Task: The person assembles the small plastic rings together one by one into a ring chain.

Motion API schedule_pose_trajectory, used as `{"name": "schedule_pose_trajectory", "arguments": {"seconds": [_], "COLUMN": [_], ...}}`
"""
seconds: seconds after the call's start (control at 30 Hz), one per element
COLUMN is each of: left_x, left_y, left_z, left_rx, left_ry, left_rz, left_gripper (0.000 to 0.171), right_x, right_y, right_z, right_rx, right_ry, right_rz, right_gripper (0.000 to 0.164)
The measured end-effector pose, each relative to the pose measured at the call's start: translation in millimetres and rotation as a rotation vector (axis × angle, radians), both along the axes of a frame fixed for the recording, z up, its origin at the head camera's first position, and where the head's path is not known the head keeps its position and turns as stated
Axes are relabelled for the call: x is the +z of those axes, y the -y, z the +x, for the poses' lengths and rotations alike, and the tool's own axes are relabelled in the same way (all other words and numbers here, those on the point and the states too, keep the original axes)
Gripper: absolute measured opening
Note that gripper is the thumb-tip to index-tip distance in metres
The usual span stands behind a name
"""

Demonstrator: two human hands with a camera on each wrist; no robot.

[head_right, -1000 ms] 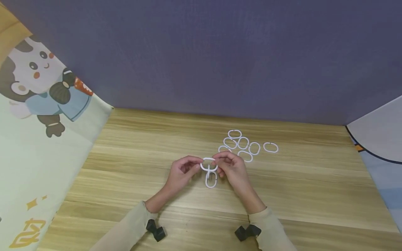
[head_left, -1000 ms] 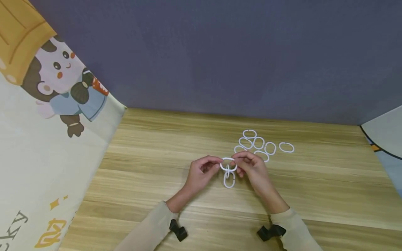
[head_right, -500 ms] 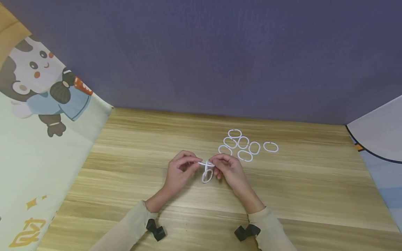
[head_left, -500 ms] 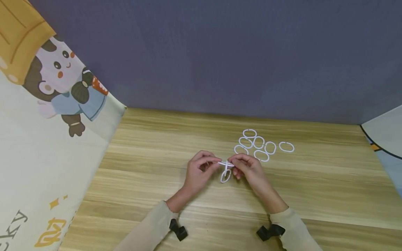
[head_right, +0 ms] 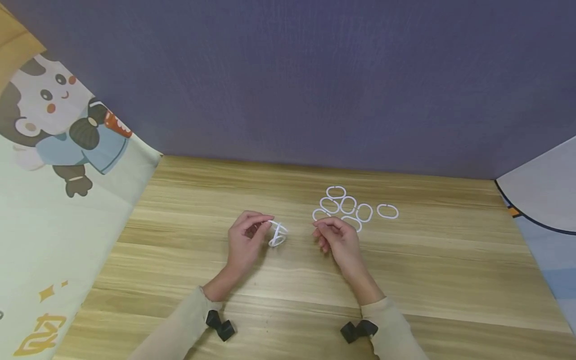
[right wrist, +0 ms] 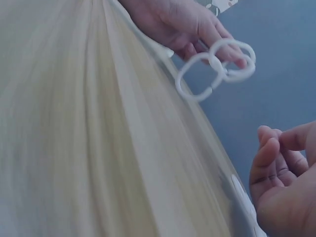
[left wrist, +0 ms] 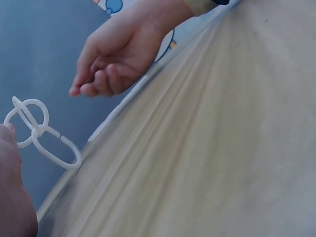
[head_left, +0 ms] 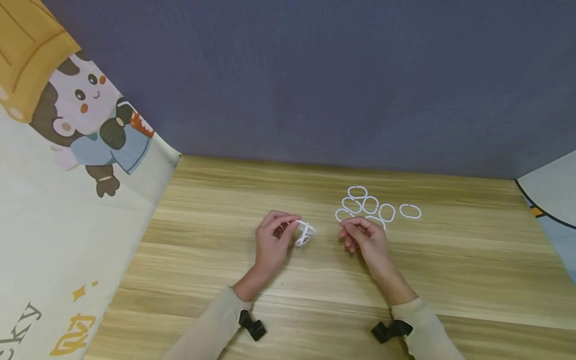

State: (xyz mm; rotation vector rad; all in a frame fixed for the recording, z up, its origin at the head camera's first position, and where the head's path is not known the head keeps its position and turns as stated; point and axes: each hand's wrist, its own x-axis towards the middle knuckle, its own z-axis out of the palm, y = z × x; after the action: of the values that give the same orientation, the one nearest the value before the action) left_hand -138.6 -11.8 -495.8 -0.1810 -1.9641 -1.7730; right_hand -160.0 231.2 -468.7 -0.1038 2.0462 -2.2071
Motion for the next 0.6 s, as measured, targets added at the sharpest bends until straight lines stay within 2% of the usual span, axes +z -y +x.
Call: {"name": "schedule_pose_trajectory", "arguments": {"seconds": [0.13, 0.23, 0.37, 0.6], "left_x": [0.8, 2.2, 2.7, 2.1], "left_y": [6, 8, 9, 10], "left_z": [-3.0, -3.4, -3.6, -4.7], "left_rx": [0.042, 0.046, 0.040, 0.085], "left_ry": [-0.039, -0.047, -0.050, -0.089], "left_rz": [-0.047, -0.071, -0.072, -0.095], "left_gripper": [0.009, 0.010, 0.009, 0.008], "right_x": [-2.1, -4.9, -9.5, -16.0], "right_y": [-7, -13, -22, -42], "right_z": [-1.3, -1.8, -3.2, -7.3], "right_rx": [-0.081, -0.136, -0.227, -0.385], "right_ry": [-0.037, -0.083, -0.157, -0.286], "right_rz": [0.012, 0.061, 0.147, 0.315], "right_gripper": [0.016, 0.015, 0.013, 0.008]}}
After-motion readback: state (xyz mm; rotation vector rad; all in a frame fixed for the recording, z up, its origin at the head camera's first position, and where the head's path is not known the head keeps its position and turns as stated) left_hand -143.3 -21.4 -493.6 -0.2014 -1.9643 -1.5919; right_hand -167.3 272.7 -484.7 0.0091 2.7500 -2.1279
